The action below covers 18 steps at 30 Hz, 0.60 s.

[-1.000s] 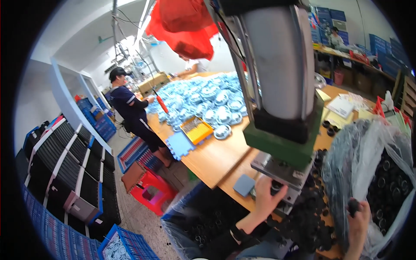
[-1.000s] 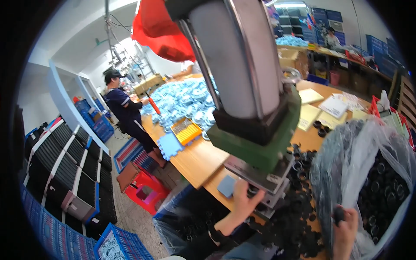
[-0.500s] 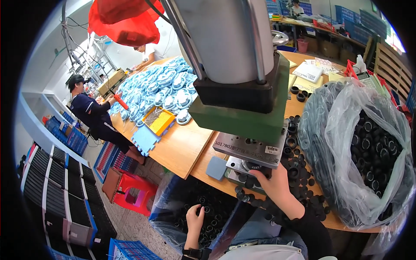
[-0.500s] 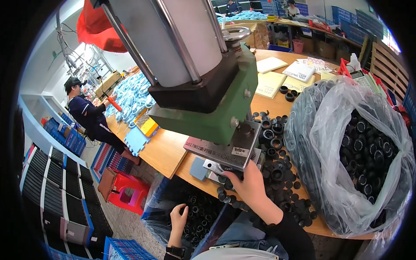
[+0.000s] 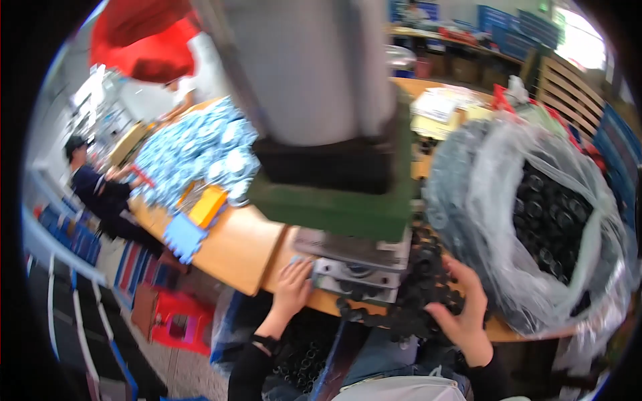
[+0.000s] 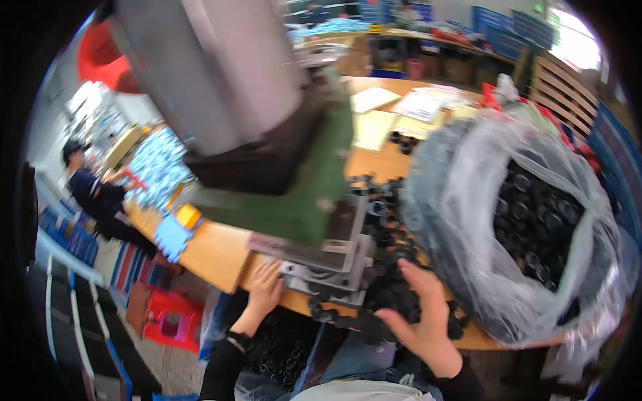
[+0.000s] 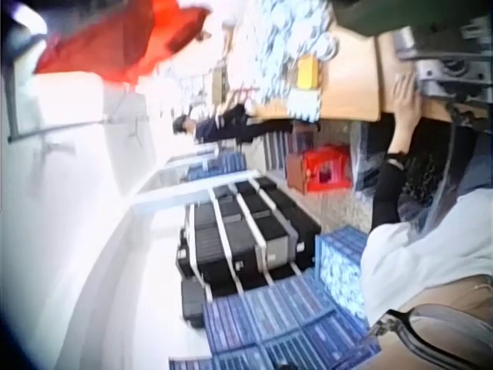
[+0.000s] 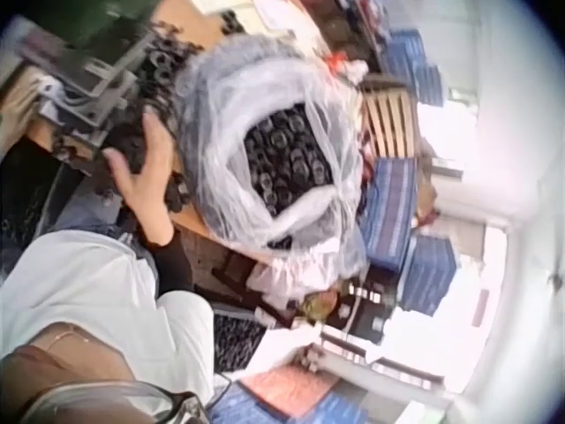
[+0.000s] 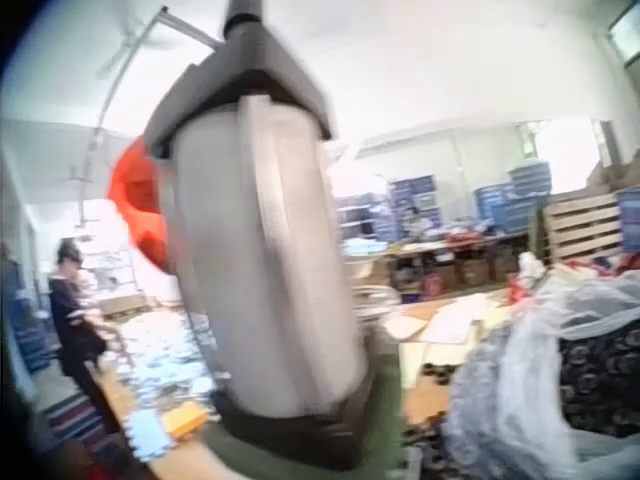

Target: Operating a pneumatic press to assemble small black plastic circular components in a factory setting.

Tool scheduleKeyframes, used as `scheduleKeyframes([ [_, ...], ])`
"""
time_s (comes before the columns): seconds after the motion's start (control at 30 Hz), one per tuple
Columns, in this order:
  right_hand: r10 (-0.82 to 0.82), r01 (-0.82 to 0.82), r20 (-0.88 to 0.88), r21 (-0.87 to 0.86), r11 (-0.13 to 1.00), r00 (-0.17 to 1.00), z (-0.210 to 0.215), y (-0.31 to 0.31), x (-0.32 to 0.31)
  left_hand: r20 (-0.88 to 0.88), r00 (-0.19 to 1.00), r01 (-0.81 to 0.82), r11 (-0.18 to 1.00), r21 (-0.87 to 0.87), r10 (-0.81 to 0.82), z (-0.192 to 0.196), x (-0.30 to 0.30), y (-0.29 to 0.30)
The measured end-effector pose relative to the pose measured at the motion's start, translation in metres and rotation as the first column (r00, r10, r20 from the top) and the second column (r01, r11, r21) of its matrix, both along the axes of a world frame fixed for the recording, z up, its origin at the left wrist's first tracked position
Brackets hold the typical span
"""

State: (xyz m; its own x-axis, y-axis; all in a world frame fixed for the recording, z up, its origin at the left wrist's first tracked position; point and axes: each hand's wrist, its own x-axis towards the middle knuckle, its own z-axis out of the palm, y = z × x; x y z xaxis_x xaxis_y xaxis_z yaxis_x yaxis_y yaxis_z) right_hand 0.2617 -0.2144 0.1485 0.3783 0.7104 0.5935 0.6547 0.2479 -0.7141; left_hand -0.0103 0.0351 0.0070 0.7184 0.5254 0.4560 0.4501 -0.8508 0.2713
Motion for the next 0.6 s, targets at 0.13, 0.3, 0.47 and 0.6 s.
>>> scheduleKeyframes([
  [0.13, -0.491, 0.510, 0.191, -0.063, 0.858, 0.850, 0.000, -0.040, 0.098, 0.026, 0.998, -0.056, 0.998, -0.002, 0.056, 0.013, -0.017, -0.003],
  [0.3, -0.604, 0.682, 0.343, -0.184, 0.708, 0.720, -0.043, -0.072, 0.266, 0.143, 0.986, -0.087, 0.996, -0.010, 0.087, 0.014, -0.001, -0.016],
  [0.47, -0.367, 0.561, 0.551, -0.233, 0.794, 0.749, -0.079, -0.015, 0.313, 0.329, 0.937, -0.096, 0.993, -0.069, 0.114, 0.051, 0.014, -0.049],
  [0.6, -0.404, 0.571, 0.416, -0.456, 0.683, 0.815, -0.092, 0.017, 0.312, 0.478, 0.871, -0.107, 0.993, -0.040, 0.113, 0.091, 0.038, -0.076],
])
